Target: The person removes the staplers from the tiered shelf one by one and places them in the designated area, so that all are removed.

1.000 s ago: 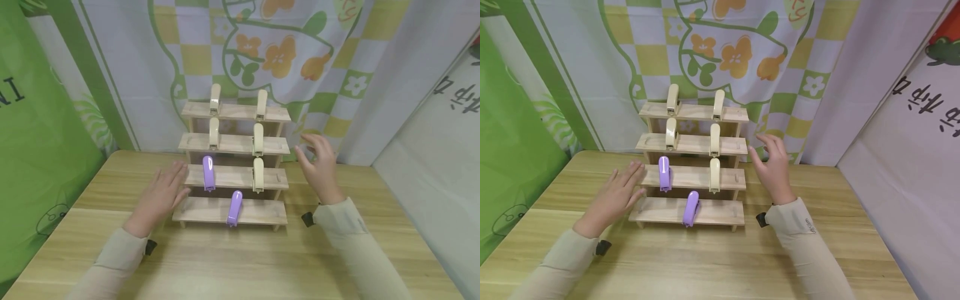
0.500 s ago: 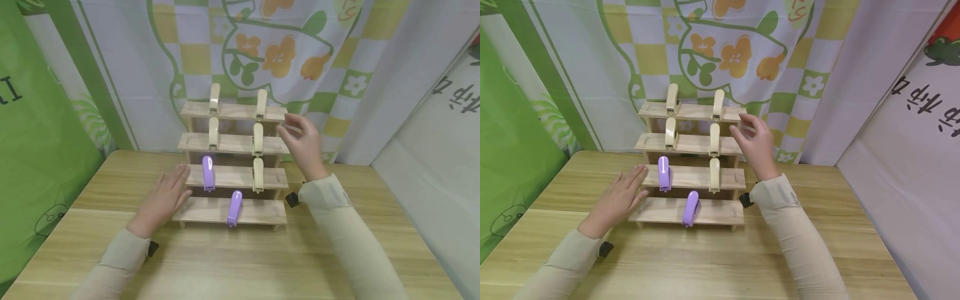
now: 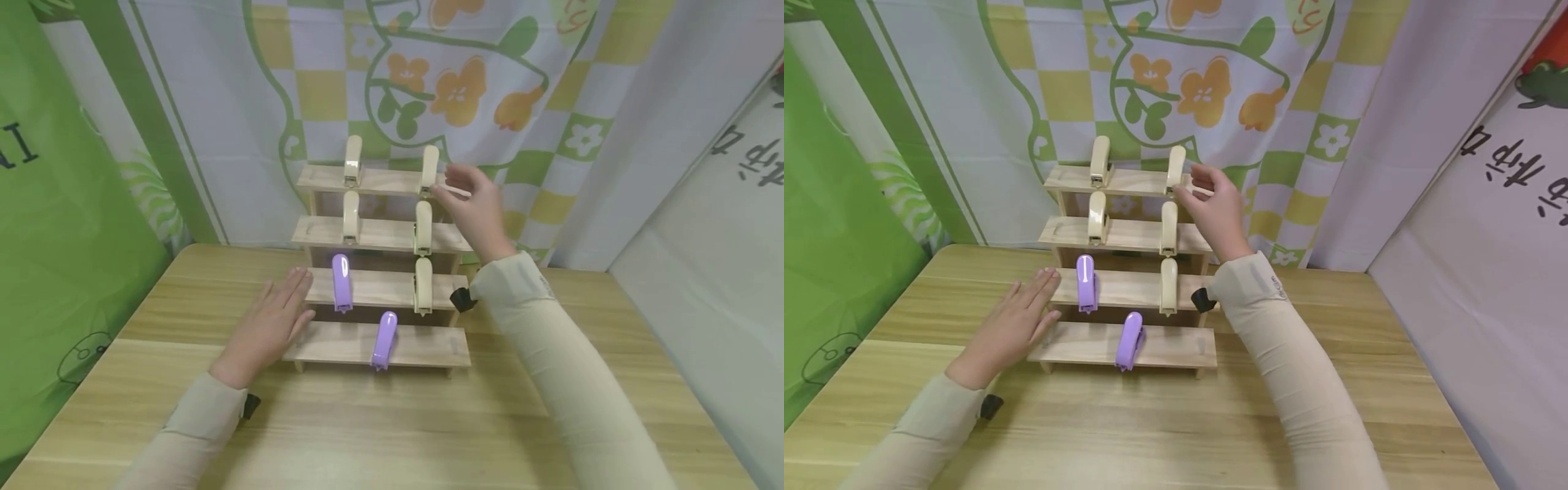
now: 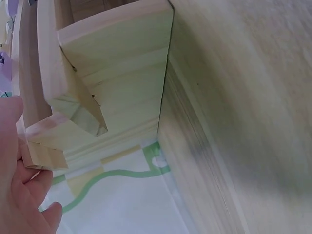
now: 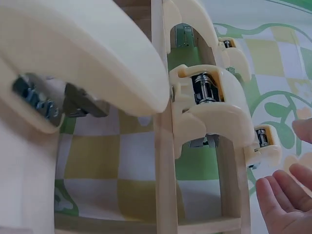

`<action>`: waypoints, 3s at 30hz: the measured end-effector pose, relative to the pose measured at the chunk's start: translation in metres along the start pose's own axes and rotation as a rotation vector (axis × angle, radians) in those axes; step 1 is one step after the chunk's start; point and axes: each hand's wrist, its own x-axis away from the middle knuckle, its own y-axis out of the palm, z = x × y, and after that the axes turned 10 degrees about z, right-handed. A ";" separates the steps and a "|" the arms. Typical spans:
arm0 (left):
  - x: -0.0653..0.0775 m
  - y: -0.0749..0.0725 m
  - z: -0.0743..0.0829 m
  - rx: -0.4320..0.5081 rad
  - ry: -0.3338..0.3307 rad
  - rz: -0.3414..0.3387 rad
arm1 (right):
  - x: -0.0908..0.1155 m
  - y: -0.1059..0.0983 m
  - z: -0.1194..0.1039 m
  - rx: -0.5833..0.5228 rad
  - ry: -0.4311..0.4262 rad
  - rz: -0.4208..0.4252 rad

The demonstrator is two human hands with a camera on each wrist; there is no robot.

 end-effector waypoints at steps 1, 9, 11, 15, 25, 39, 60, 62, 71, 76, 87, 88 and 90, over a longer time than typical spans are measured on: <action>0.000 0.000 0.000 0.001 -0.001 0.001 | -0.001 0.002 -0.001 -0.005 0.014 0.000; -0.001 0.000 0.001 -0.006 -0.004 -0.011 | -0.008 0.011 -0.006 0.021 0.077 0.003; -0.001 0.001 0.000 -0.007 -0.003 -0.009 | -0.008 0.014 -0.008 0.037 0.084 0.009; 0.001 0.002 0.000 -0.005 0.005 0.016 | -0.010 0.020 -0.009 0.047 0.107 0.007; 0.002 0.004 0.000 0.008 0.003 0.028 | -0.012 0.027 -0.008 0.055 0.122 0.024; 0.002 0.007 -0.002 0.015 0.015 0.050 | -0.013 0.029 -0.008 0.009 0.179 0.055; 0.000 0.008 -0.001 0.010 -0.010 0.026 | -0.001 0.005 -0.005 -0.101 0.211 0.126; 0.001 0.008 -0.001 0.011 -0.012 0.027 | 0.003 -0.002 -0.006 -0.110 0.213 0.133; 0.001 0.010 -0.002 0.005 0.011 0.065 | 0.022 -0.029 -0.005 -0.155 0.173 0.209; 0.001 0.011 -0.003 0.009 0.009 0.074 | 0.033 -0.045 -0.001 -0.177 0.141 0.248; 0.001 0.011 -0.002 0.014 0.009 0.089 | 0.053 -0.080 0.019 -0.196 0.212 0.327; 0.001 0.011 -0.002 0.015 0.007 0.087 | 0.055 -0.083 0.022 -0.202 0.224 0.335; 0.001 0.012 -0.002 0.017 0.005 0.088 | 0.056 -0.089 0.029 -0.207 0.242 0.349</action>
